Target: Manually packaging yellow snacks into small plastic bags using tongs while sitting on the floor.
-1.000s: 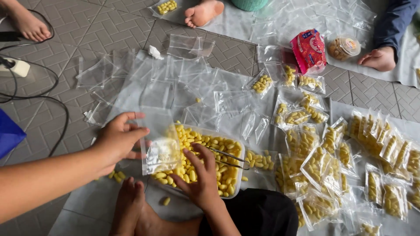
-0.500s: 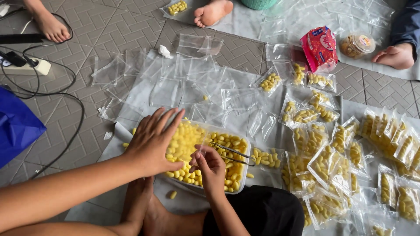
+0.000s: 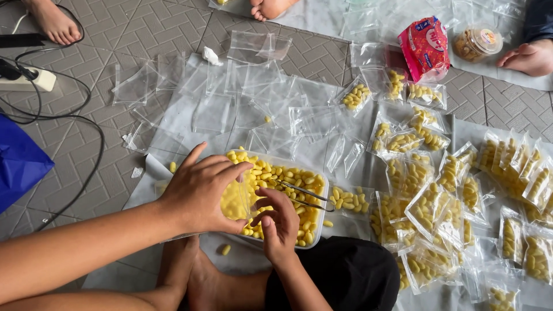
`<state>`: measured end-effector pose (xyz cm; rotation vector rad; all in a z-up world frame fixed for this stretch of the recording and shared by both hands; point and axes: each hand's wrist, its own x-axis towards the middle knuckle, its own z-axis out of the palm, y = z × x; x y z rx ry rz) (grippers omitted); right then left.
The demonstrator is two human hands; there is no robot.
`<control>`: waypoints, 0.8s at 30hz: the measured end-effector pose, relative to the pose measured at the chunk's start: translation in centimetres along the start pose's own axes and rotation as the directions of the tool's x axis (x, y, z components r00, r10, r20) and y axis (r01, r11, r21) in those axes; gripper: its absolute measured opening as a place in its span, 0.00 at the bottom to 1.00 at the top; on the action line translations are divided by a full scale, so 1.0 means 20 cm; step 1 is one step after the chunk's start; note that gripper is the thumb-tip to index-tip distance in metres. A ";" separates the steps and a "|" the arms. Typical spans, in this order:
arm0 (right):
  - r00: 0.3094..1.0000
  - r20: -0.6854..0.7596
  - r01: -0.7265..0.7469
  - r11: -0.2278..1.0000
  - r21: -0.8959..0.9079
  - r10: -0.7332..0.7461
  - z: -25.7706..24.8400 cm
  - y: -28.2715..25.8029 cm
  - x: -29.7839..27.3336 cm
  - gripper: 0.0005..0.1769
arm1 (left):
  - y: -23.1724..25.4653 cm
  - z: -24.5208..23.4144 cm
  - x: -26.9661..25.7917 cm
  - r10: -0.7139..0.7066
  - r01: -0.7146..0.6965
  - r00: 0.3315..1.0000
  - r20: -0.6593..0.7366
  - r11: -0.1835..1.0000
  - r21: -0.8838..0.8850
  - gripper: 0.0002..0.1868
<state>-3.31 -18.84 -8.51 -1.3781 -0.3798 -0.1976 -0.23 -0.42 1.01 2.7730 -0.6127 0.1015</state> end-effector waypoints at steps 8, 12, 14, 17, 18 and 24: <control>0.937 0.342 0.076 0.997 -0.004 -0.070 0.03 -0.06 0.03 0.32 | -0.01 0.04 -0.04 0.164 -0.155 0.980 0.109 0.984 -0.093 0.53; 0.890 0.454 -0.090 0.994 0.060 0.053 0.00 -0.01 0.00 0.32 | 0.00 0.09 -0.05 0.206 -0.193 0.965 0.160 0.977 -0.090 0.51; 0.873 0.486 -0.072 0.997 0.039 0.044 -0.05 -0.02 0.01 0.32 | 0.01 0.07 -0.07 0.157 -0.152 0.961 0.229 0.988 -0.038 0.58; 0.839 0.541 -0.058 0.998 0.000 0.048 -0.11 -0.05 0.08 0.34 | 0.02 0.00 -0.02 0.014 -0.088 0.870 0.493 0.988 0.128 0.74; 0.814 0.575 -0.088 0.996 -0.019 0.082 -0.13 -0.07 0.10 0.36 | 0.02 -0.03 -0.01 -0.113 -0.060 0.742 0.661 0.970 0.234 0.87; 0.842 0.539 -0.078 0.996 0.048 0.040 -0.19 -0.03 0.11 0.34 | -0.13 0.02 -0.07 -0.262 0.198 0.759 0.597 0.965 0.173 0.44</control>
